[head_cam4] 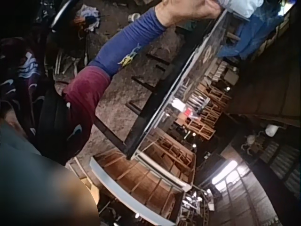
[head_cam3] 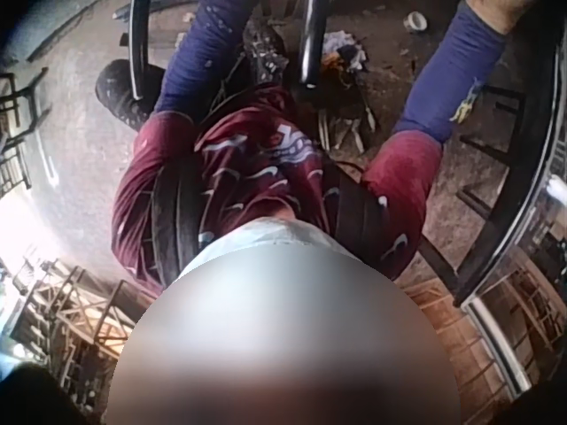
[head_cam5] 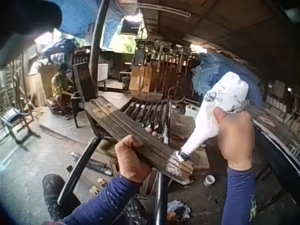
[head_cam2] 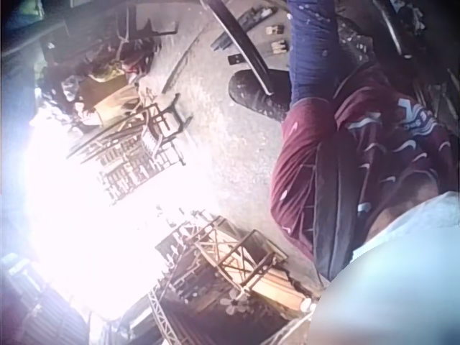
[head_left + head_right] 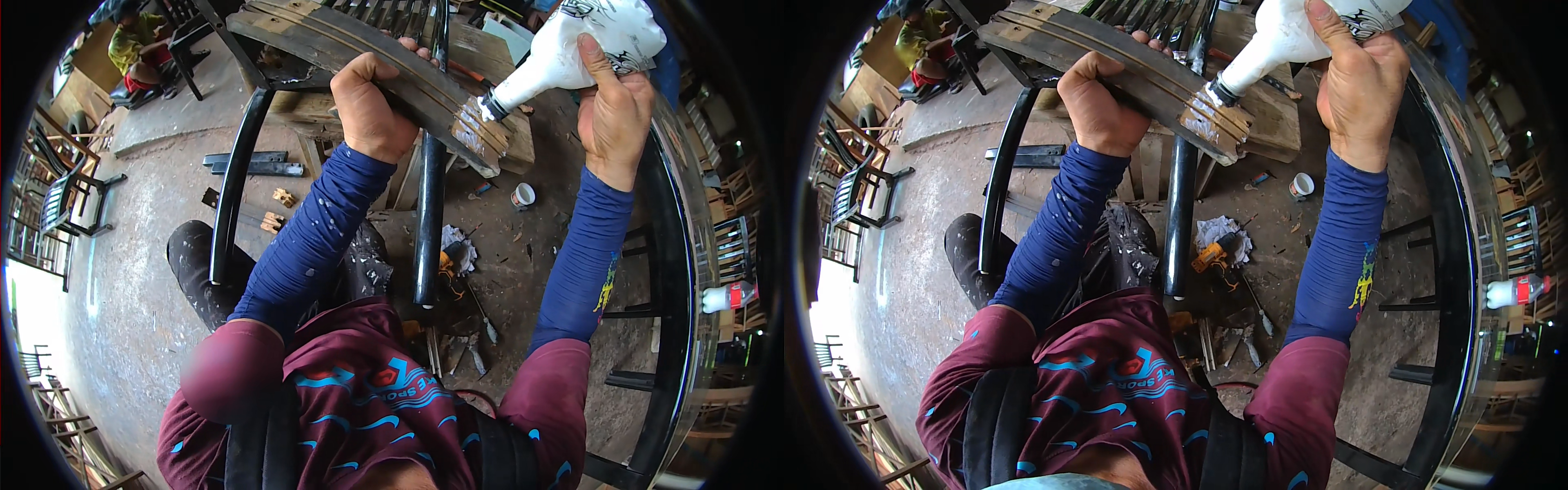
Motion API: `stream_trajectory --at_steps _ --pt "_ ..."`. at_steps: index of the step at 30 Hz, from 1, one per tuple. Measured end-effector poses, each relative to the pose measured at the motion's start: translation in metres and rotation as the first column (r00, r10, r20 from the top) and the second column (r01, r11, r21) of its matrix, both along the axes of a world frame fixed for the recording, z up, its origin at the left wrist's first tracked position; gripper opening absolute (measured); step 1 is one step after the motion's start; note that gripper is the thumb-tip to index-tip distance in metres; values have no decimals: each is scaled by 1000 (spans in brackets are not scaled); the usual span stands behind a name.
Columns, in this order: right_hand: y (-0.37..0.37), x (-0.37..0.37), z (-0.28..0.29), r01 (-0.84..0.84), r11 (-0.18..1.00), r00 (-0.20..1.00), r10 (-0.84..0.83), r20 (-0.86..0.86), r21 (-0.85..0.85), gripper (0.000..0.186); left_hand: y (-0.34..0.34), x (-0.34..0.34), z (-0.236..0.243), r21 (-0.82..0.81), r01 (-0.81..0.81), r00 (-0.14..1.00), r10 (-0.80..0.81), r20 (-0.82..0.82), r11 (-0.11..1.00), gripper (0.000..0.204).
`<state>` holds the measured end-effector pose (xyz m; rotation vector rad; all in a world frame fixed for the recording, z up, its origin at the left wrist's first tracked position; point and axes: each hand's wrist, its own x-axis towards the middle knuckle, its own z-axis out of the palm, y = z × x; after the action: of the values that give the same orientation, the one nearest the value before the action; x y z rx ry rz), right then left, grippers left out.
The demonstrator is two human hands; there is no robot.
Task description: Repairing a metal chair by drilling and applying sealant to metal components.
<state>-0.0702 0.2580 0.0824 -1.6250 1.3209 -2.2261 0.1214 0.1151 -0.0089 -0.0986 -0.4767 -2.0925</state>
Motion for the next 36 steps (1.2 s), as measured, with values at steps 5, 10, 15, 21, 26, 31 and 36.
stream_trajectory --at_steps 5,10,15,21,26,31,36 --pt "-6 5 1 24 999 1000 -25 -15 -47 34 -1 -3 -2 -50 -13 1000 13 9 999 40" --pt "-7 8 4 22 999 1000 -22 1 -45 35 -2 1 2 -29 -27 1000 27 -2 999 37" --pt "-9 13 2 82 994 996 -84 -20 -67 35 -4 0 2 5 -34 999 34 -37 999 34" --pt "-44 42 -5 -788 296 305 949 76 -540 20 -8 -13 -6 -20 -60 998 61 30 998 35" --pt "-15 41 -1 -528 800 817 570 86 -284 28 -9 -14 -5 99 -55 998 53 22 994 28" --pt "-11 25 -3 62 997 994 -65 -87 -39 40 -9 -13 -8 57 -74 996 72 44 996 29" --pt "-13 20 -3 123 991 988 -128 -81 -60 44 -6 -15 -8 18 -91 993 90 82 996 29"
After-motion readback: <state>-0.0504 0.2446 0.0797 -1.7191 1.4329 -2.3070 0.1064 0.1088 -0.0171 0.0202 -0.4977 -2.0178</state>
